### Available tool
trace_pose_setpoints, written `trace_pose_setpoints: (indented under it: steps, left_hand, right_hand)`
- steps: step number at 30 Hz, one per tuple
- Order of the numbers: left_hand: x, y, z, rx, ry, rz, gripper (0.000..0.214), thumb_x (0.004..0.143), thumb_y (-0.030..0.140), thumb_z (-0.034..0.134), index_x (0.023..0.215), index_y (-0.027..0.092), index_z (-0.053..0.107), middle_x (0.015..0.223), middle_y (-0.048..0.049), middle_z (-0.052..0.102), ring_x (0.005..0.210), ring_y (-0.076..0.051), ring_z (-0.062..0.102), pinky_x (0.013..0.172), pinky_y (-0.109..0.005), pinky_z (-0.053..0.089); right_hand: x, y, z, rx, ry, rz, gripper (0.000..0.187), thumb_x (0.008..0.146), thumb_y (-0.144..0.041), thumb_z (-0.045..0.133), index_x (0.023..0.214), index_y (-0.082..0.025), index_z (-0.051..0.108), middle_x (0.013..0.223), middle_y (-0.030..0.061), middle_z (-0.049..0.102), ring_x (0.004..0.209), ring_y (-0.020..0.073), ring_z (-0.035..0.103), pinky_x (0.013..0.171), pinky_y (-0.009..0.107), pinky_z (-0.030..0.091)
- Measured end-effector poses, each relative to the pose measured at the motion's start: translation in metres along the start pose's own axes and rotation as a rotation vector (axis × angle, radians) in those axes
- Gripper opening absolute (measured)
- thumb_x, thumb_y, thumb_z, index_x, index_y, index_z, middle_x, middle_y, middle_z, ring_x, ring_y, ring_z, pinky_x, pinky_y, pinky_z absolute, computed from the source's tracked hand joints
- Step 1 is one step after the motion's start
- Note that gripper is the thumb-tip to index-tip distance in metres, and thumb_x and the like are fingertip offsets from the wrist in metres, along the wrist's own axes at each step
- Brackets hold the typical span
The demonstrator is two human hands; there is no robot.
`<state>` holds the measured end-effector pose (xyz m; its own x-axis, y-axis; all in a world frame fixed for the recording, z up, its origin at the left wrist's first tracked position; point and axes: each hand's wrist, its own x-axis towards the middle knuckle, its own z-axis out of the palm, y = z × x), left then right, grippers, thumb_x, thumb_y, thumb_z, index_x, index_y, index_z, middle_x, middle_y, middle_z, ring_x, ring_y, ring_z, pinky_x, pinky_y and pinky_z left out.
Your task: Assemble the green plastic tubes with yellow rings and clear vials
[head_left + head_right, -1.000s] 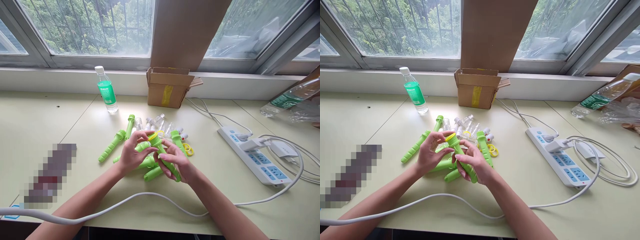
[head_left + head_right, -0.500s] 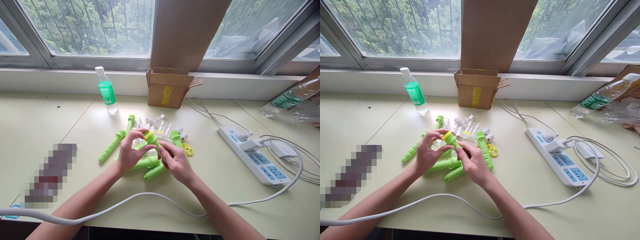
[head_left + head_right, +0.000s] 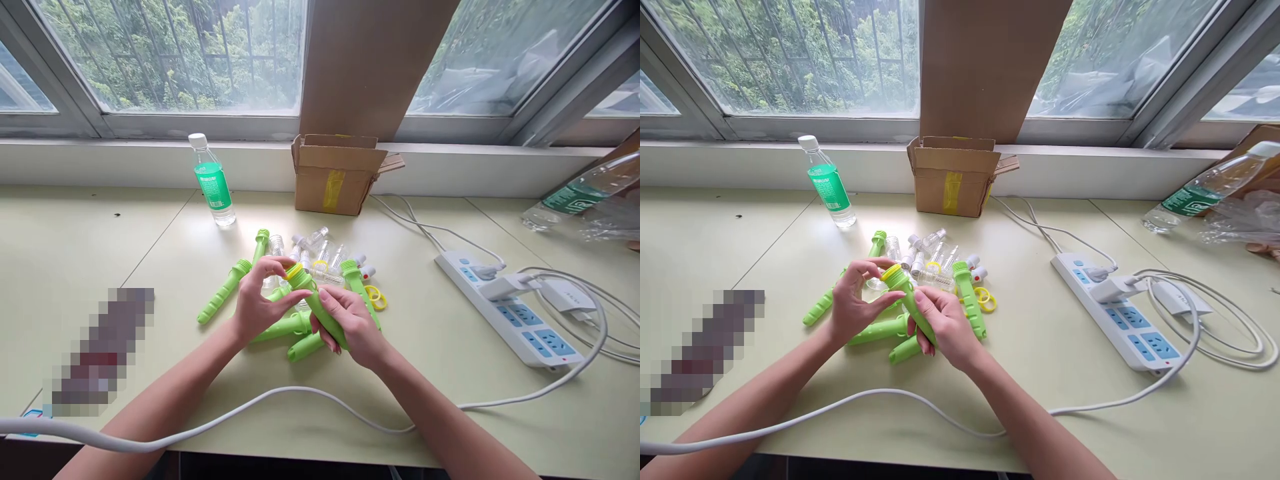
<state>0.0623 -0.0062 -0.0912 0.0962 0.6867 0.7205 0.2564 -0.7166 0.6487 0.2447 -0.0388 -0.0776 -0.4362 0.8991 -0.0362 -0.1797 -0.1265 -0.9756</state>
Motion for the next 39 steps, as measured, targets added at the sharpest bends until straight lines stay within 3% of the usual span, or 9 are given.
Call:
trace_pose_setpoints:
  steps: [5, 10, 16, 22, 26, 32, 39]
  left_hand:
    - [0.0018, 0.0027, -0.0003, -0.029, -0.020, -0.017, 0.038, 0.071, 0.022, 0.080, 0.092, 0.018, 0.050, 0.104, -0.0084, 0.066, 0.095, -0.019, 0.068, 0.082, -0.036, 0.059]
    - [-0.0008, 0.0045, 0.0027, 0.001, 0.014, -0.039, 0.034, 0.073, 0.026, 0.079, 0.090, 0.019, 0.050, 0.105, -0.0085, 0.067, 0.097, -0.020, 0.068, 0.080, -0.037, 0.060]
    - [-0.0025, 0.0032, 0.0031, 0.023, 0.051, -0.020, 0.037, 0.070, 0.026, 0.081, 0.091, 0.019, 0.051, 0.104, -0.0077, 0.068, 0.094, -0.019, 0.068, 0.077, -0.036, 0.060]
    - [0.0014, 0.0038, 0.0000, -0.006, -0.001, 0.004, 0.039, 0.070, 0.023, 0.081, 0.094, 0.019, 0.050, 0.105, -0.0083, 0.066, 0.095, -0.019, 0.067, 0.078, -0.035, 0.060]
    - [0.0038, 0.0050, -0.0009, -0.032, -0.056, -0.017, 0.038, 0.072, 0.023, 0.079, 0.096, 0.019, 0.050, 0.107, -0.0086, 0.064, 0.097, -0.019, 0.066, 0.079, -0.036, 0.061]
    - [0.0039, 0.0069, -0.0001, -0.029, -0.040, -0.045, 0.034, 0.073, 0.025, 0.078, 0.091, 0.019, 0.050, 0.103, -0.0073, 0.065, 0.095, -0.018, 0.067, 0.079, -0.035, 0.061]
    - [0.0043, 0.0064, -0.0013, -0.037, -0.045, -0.001, 0.044, 0.068, 0.030, 0.082, 0.093, 0.019, 0.048, 0.105, -0.0091, 0.064, 0.098, -0.020, 0.066, 0.078, -0.036, 0.060]
  right_hand:
    - [0.0014, 0.0006, -0.0026, 0.146, -0.036, 0.076, 0.030, 0.094, -0.046, 0.050, 0.084, -0.018, 0.051, 0.059, 0.0006, 0.064, 0.029, 0.0057, 0.044, 0.028, 0.016, 0.028]
    - [0.0013, -0.0014, -0.0032, 0.128, -0.033, 0.086, 0.032, 0.090, -0.042, 0.058, 0.110, -0.021, 0.046, 0.061, -0.0022, 0.066, 0.029, 0.0049, 0.040, 0.029, 0.015, 0.029]
    - [0.0004, -0.0016, -0.0022, 0.079, -0.032, 0.064, 0.030, 0.086, -0.037, 0.066, 0.104, -0.022, 0.047, 0.067, -0.0027, 0.066, 0.030, 0.0054, 0.046, 0.026, 0.014, 0.030]
    - [0.0017, -0.0035, -0.0039, 0.060, 0.009, 0.032, 0.027, 0.083, -0.040, 0.068, 0.096, -0.018, 0.058, 0.080, 0.0015, 0.063, 0.053, 0.0121, 0.062, 0.033, 0.018, 0.044]
    - [0.0024, -0.0046, -0.0061, 0.043, 0.005, -0.001, 0.025, 0.086, -0.038, 0.065, 0.095, -0.016, 0.063, 0.071, 0.0017, 0.062, 0.057, 0.0112, 0.058, 0.045, 0.020, 0.045]
    - [0.0030, -0.0040, -0.0070, 0.084, -0.034, 0.022, 0.026, 0.088, -0.040, 0.061, 0.094, -0.016, 0.064, 0.070, 0.0015, 0.061, 0.049, 0.0088, 0.050, 0.044, 0.021, 0.038]
    - [0.0041, -0.0030, -0.0082, 0.144, -0.076, 0.074, 0.028, 0.086, -0.043, 0.063, 0.096, -0.016, 0.064, 0.078, 0.0047, 0.066, 0.052, 0.0100, 0.054, 0.047, 0.022, 0.041]
